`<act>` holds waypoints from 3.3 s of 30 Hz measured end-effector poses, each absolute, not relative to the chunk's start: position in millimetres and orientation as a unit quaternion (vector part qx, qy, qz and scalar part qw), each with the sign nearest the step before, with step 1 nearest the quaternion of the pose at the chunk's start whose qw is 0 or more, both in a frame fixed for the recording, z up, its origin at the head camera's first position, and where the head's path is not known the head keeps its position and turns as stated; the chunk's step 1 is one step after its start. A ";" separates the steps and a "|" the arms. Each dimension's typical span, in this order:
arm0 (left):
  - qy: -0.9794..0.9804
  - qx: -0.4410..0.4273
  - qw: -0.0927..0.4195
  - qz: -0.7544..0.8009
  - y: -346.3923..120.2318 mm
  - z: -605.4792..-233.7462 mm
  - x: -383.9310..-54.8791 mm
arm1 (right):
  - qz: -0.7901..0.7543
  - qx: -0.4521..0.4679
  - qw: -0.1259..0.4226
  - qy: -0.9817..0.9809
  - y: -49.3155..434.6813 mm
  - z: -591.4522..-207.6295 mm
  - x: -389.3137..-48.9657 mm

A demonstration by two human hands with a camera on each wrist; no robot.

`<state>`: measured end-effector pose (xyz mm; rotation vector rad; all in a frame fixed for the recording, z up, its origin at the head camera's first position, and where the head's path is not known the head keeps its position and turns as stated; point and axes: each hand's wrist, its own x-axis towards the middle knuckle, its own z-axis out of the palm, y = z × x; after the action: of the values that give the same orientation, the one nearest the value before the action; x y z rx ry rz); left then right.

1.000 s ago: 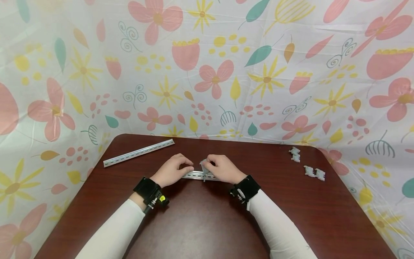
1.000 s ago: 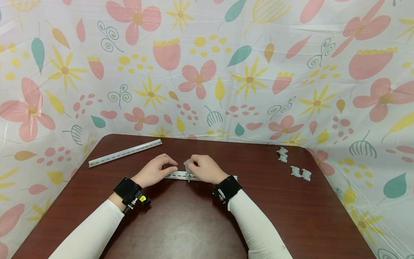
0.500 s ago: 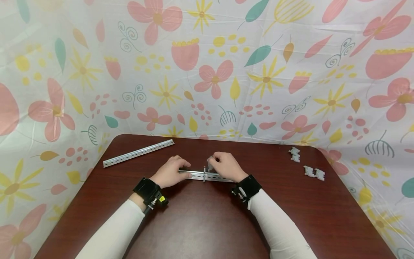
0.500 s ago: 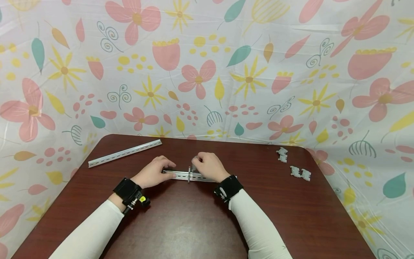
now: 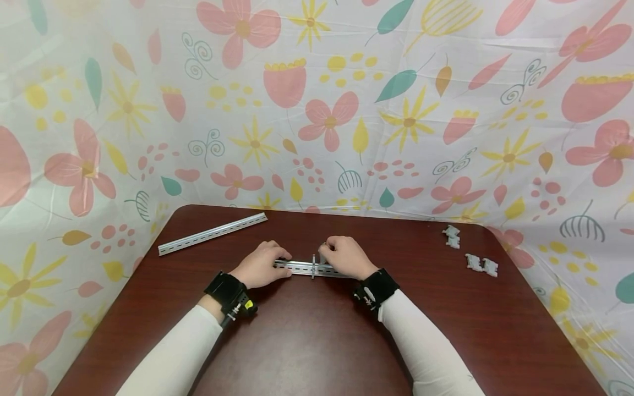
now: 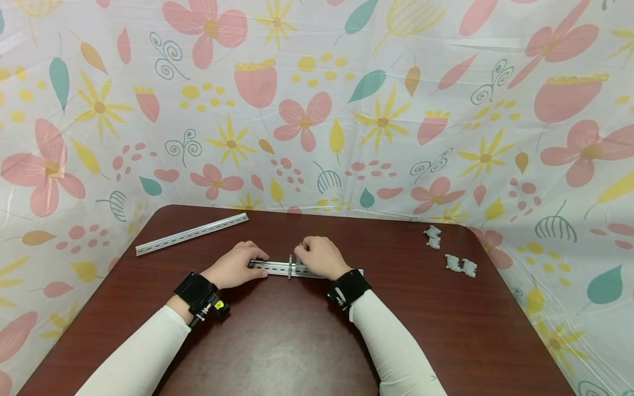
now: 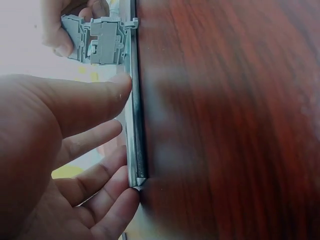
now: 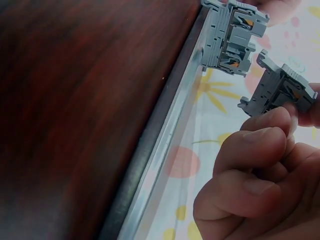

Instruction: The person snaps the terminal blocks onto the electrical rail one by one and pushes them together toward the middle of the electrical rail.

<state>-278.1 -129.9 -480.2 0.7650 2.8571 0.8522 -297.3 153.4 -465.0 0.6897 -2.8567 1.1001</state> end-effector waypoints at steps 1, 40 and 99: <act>0.929 0.248 0.031 0.274 -129.9 -480.3 -277.9 | 0.349 0.219 0.001 -0.911 153.4 -465.2 -297.7; 0.932 0.254 0.015 0.257 -129.1 -480.7 -275.0 | 0.230 0.151 -0.067 -0.959 139.4 -464.2 -296.1; 0.942 0.221 -0.009 0.254 -122.9 -480.4 -270.5 | 0.018 0.324 -0.044 -0.945 124.2 -457.5 -280.3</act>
<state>-270.5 -122.9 -480.4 0.6970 2.9755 0.8018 -280.3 124.2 -457.5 1.0463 -3.0546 0.0594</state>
